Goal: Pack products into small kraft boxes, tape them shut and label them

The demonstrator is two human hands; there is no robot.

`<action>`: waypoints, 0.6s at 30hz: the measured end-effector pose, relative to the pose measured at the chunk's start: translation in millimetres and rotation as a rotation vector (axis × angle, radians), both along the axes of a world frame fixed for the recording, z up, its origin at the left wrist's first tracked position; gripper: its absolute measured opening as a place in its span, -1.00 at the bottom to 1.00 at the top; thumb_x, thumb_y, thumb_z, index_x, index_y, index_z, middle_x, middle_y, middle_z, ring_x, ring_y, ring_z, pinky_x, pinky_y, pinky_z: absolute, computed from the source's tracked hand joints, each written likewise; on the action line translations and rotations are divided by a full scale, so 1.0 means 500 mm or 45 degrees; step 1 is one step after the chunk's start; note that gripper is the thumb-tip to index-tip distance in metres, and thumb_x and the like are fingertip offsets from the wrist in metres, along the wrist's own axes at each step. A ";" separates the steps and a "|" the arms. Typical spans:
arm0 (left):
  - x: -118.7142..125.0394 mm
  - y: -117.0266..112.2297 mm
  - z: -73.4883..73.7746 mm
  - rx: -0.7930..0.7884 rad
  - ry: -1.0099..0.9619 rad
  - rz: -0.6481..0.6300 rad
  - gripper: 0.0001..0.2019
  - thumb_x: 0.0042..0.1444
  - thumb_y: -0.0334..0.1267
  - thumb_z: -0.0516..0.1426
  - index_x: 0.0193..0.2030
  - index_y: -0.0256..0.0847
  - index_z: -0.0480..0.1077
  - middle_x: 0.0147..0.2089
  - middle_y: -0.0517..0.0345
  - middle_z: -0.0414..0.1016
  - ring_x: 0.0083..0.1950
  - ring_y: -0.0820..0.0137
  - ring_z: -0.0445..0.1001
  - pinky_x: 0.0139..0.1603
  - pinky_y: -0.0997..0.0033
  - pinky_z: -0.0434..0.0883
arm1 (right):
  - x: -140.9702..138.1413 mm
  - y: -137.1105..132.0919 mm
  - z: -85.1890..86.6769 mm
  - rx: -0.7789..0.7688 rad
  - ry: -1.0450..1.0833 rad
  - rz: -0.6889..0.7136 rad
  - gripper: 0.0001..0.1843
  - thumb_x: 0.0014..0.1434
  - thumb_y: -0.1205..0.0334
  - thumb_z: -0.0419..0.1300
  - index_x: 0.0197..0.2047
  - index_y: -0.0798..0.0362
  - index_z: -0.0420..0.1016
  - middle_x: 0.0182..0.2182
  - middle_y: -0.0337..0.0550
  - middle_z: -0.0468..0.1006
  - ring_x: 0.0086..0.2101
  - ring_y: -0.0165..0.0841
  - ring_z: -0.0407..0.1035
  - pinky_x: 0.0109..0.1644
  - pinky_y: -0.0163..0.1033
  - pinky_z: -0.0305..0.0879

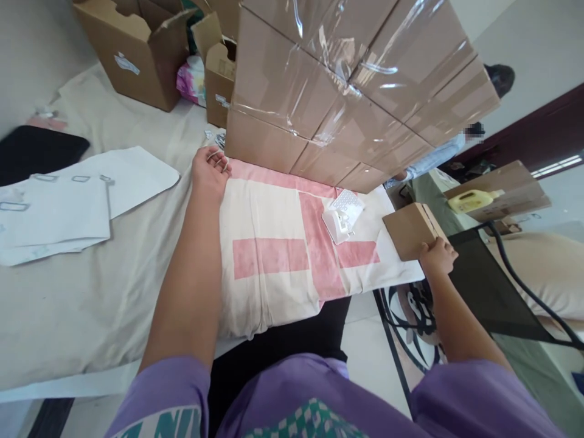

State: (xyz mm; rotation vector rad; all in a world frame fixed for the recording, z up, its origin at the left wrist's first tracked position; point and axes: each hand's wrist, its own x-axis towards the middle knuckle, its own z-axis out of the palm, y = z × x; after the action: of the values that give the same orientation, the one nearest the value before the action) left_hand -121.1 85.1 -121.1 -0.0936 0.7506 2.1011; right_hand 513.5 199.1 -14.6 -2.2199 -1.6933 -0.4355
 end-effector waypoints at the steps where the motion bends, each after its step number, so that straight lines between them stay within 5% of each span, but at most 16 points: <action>1: -0.001 0.001 0.002 -0.015 -0.003 -0.007 -0.87 0.30 -0.29 0.01 -0.28 -0.20 0.32 -0.47 0.34 0.37 -0.33 0.54 0.26 -0.16 0.42 0.22 | -0.003 -0.005 0.008 -0.016 0.005 -0.016 -0.44 0.25 0.22 0.21 0.28 0.24 0.43 0.21 0.64 0.31 0.23 0.21 0.20 -0.02 0.24 0.17; 5: -0.004 0.000 0.006 -0.031 -0.019 -0.023 -0.83 0.31 -0.26 0.00 -0.28 -0.20 0.34 -0.43 0.31 0.38 -0.34 0.54 0.30 -0.16 0.41 0.25 | -0.064 -0.011 0.027 -0.002 -0.010 0.027 -0.41 0.29 0.07 0.18 0.25 0.31 0.44 0.22 0.73 0.25 0.23 0.17 0.21 0.05 0.30 0.16; 9: -0.001 -0.005 0.004 -0.015 -0.048 -0.017 -0.84 0.27 -0.20 0.08 -0.33 -0.16 0.35 -0.39 0.27 0.38 -0.40 0.49 0.33 -0.26 0.40 0.28 | -0.235 -0.020 0.011 0.056 -0.121 0.461 -0.33 0.29 0.08 0.15 0.37 0.27 0.30 0.36 0.62 0.15 0.34 0.19 0.09 0.27 0.38 0.01; 12: -0.002 -0.012 0.022 0.057 -0.108 -0.012 -0.87 0.25 -0.21 0.11 -0.33 -0.14 0.36 -0.38 0.25 0.41 -0.42 0.46 0.35 -0.34 0.38 0.27 | -0.444 -0.072 -0.026 0.014 -0.151 0.855 -0.39 0.30 0.04 0.13 0.34 0.10 0.33 0.37 0.21 0.29 0.36 -0.05 0.11 0.42 0.17 0.01; 15: -0.020 -0.039 0.068 0.236 -0.136 0.068 -0.83 0.32 -0.21 0.00 -0.26 -0.14 0.36 -0.40 0.31 0.42 -0.43 0.52 0.36 -0.36 0.43 0.26 | -0.703 -0.188 -0.079 -0.143 0.288 1.498 -0.42 0.40 -0.02 -0.03 0.38 0.05 0.23 0.33 0.16 0.33 0.31 -0.14 0.21 0.39 0.09 0.14; 18: -0.061 -0.092 0.126 0.478 -0.079 0.180 -0.74 0.40 -0.16 -0.10 -0.21 -0.13 0.34 -0.41 0.37 0.43 -0.44 0.57 0.37 -0.35 0.46 0.29 | -0.939 -0.337 -0.136 -0.588 0.814 1.698 -0.43 0.41 -0.18 -0.08 0.28 -0.01 0.31 0.14 0.04 0.50 0.03 -0.20 0.44 0.16 -0.07 0.38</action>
State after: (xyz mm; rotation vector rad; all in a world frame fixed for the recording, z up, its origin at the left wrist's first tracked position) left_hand -151.9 39.3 -57.8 -0.0060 0.3108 2.3268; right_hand 44.2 30.5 -82.4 -0.7626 -2.4330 0.9254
